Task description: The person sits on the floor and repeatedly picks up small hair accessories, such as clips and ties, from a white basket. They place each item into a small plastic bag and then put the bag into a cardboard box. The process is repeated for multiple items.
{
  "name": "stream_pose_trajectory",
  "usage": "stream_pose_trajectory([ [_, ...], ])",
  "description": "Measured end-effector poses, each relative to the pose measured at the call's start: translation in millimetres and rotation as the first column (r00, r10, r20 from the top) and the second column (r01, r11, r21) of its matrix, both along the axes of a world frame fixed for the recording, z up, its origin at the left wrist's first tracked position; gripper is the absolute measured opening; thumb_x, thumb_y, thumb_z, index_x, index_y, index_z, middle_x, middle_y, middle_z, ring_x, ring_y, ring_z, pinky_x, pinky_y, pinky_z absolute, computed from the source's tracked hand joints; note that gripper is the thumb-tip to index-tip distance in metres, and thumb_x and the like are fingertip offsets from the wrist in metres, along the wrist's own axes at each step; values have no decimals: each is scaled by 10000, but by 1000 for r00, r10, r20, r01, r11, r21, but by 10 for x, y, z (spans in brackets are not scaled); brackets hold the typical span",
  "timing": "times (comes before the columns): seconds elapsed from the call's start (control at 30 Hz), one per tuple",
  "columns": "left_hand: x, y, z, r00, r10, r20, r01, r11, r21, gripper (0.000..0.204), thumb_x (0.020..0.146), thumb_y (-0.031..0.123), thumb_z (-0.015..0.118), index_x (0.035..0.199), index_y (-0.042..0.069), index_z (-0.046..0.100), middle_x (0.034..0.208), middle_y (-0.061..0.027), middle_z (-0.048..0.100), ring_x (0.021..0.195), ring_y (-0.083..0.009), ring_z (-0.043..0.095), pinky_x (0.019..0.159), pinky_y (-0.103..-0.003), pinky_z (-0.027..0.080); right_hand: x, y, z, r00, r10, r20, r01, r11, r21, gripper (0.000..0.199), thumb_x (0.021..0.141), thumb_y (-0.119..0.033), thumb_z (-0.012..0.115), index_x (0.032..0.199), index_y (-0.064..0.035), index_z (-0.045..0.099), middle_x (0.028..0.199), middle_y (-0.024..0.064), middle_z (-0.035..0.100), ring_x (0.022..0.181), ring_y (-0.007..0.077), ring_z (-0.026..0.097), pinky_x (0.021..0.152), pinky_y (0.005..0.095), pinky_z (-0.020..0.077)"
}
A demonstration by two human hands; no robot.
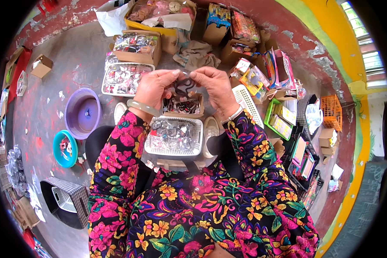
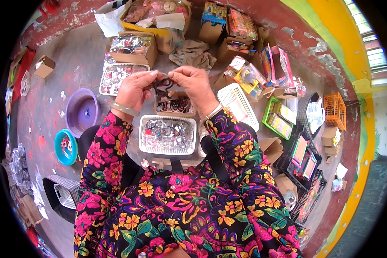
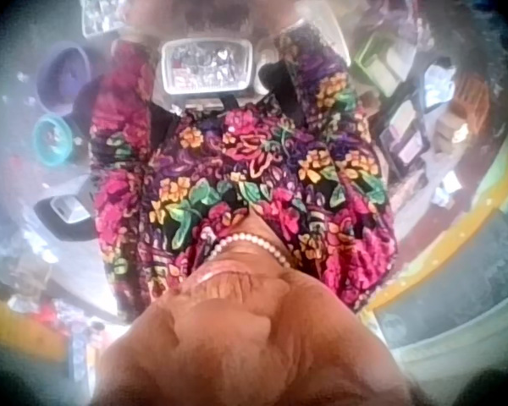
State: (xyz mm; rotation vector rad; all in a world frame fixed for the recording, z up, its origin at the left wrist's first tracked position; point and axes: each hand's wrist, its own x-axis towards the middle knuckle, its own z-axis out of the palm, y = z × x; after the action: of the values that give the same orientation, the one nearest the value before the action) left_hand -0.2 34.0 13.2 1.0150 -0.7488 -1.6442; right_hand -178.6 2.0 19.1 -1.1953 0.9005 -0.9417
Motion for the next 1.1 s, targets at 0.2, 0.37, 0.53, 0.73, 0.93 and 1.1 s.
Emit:
stream_pose_trajectory([
  [0.2,-4,22,35,999,-17,-31,16,1000,-17,207,868,178,561,923,-9,630,848,-65,652,561,-22,484,444,-142,353,0,96,58,998,-42,50,40,999,23,131,812,-127,640,846,0,643,732,1,597,675,57,512,577,193,436],
  [0.37,32,22,34,997,-58,-53,57,998,-14,206,878,169,540,958,-2,622,884,-65,647,629,-34,533,450,-141,354,-43,67,-24,1000,-21,3,21,995,-102,147,832,-137,618,857,6,640,738,-9,593,684,49,509,603,185,425],
  [0.53,14,66,119,982,-67,-178,68,998,2,206,879,164,535,984,3,608,923,-84,637,709,-59,569,461,-152,401,-73,88,13,999,-27,21,28,999,-47,152,839,-139,609,854,11,632,734,-9,587,682,53,506,617,186,413],
  [0.73,-49,4,39,983,-69,-168,68,998,-9,117,829,91,598,924,25,617,836,-51,636,603,-54,560,412,-149,402,-24,158,85,999,-51,-3,51,999,-1,145,848,-131,595,859,10,627,730,-6,583,664,50,514,539,179,427],
  [0.93,-109,-14,-84,997,-45,-68,41,998,-49,39,798,67,636,823,41,621,724,-15,623,503,-32,508,377,-139,343,-20,188,42,982,-74,-173,41,981,-189,140,850,-115,582,832,18,624,710,-8,572,615,26,495,515,177,465],
  [1.1,-71,-11,-41,998,-57,9,57,997,-43,37,790,69,641,811,43,626,709,-10,620,497,-27,493,391,-138,322,34,260,130,983,-124,-136,105,984,-142,129,846,-105,580,828,15,625,685,-24,558,606,23,486,492,183,457],
])
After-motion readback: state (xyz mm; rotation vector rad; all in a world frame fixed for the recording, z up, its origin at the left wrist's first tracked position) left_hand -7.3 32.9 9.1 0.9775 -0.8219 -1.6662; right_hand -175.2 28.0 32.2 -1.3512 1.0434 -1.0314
